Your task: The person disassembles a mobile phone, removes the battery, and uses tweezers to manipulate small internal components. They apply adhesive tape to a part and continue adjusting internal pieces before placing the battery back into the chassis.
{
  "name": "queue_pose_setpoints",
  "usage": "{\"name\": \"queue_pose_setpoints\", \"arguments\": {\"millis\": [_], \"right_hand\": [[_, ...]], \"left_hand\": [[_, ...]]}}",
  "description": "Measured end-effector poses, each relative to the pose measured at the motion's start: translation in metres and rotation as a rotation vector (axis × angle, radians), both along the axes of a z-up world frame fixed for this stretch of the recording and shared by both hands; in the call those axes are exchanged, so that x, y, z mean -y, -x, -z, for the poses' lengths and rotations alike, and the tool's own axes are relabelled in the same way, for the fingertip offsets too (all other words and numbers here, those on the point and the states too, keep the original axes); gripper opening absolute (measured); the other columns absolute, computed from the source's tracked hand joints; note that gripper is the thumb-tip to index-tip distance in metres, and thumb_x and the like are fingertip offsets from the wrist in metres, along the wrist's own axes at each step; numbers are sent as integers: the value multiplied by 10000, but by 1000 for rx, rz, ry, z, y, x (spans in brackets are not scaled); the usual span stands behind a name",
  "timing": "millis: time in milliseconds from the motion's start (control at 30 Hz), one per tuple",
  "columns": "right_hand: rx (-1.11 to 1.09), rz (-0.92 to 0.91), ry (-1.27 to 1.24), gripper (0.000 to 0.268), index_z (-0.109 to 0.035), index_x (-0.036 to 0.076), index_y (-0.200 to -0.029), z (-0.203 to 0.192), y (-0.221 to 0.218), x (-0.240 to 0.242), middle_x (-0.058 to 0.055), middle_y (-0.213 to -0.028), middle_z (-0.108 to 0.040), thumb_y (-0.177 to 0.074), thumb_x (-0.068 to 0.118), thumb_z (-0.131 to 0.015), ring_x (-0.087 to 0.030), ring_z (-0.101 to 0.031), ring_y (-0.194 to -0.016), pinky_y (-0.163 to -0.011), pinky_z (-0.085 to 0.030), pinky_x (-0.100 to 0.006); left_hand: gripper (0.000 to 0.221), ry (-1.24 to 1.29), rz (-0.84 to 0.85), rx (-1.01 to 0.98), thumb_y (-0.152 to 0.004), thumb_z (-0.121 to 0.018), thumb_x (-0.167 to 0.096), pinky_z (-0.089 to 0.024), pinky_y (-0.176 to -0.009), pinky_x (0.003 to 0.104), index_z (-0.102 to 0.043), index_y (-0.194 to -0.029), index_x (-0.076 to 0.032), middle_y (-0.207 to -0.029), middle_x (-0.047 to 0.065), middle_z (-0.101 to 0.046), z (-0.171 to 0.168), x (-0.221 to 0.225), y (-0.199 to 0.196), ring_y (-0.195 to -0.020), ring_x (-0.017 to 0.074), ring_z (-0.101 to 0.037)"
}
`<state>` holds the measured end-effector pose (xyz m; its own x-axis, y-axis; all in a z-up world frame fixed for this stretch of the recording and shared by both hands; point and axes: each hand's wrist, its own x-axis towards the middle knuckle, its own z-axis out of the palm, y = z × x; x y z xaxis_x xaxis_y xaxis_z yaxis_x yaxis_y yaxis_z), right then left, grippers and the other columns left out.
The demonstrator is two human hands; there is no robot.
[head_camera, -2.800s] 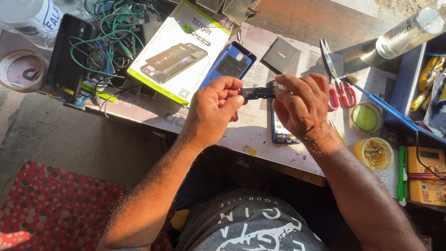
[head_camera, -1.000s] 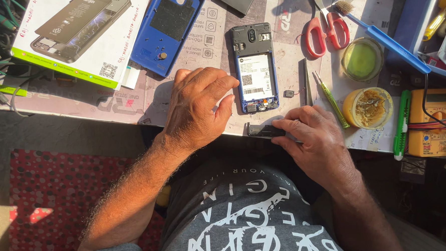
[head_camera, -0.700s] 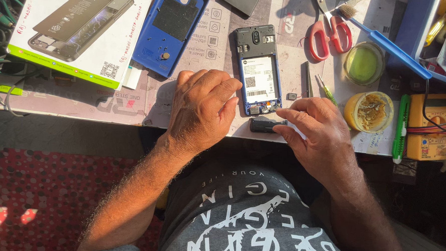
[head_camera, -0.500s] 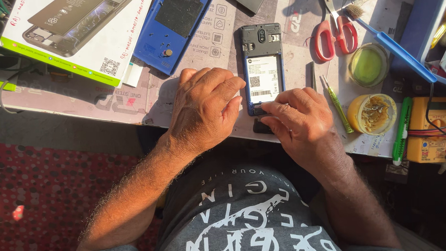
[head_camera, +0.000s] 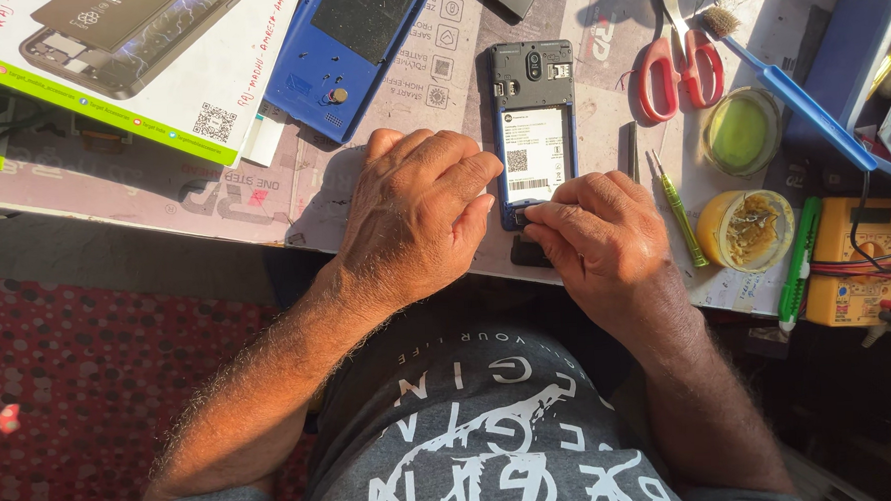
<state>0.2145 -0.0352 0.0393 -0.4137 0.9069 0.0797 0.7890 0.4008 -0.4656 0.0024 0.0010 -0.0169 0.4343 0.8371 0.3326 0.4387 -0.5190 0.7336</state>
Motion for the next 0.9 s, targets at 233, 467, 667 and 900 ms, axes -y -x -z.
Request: {"name": "queue_pose_setpoints", "arguments": {"millis": [233,467,667,900], "right_hand": [[-30,16,-9,167,-715,-5,-963,5,-1,2,-107,-923,-668,-847,55,-818,-287,-653,-854,-750,-519,-419],[-55,98,-25,147,-720,2,-991,9,-1,6,-116,-949,-663,-894,59,-814,-268,-673,-880,-749,-542,-386],[-57,100,-31,142,-724,6,-994,10,-2,8,-115,-943,-662,-899,62,-814,-259,-676,-879,-731,-548,-374],[-115,142,-26,106,-713,7,-1004,16,-4,10,-106,-952,-672,-944,48,-789,-224,-682,-871,-714,-552,-346]], "left_hand": [[282,-8,-5,0,-843,-773,-63,-421,-896,433,-683,-1110,-60,-1063,55,-680,2,0,-1,-1003,225,-663],[207,-13,1,-22,-858,-763,-51,-419,-874,435,-694,-1052,-76,-1010,42,-663,0,0,-1,-956,219,-658],[172,-14,5,-18,-868,-764,-53,-419,-862,432,-692,-1021,-87,-996,31,-646,-2,-1,-1,-944,214,-653],[202,-17,21,-4,-857,-769,-50,-414,-856,427,-711,-1048,-78,-1000,29,-638,-3,-2,0,-935,213,-637]]}}
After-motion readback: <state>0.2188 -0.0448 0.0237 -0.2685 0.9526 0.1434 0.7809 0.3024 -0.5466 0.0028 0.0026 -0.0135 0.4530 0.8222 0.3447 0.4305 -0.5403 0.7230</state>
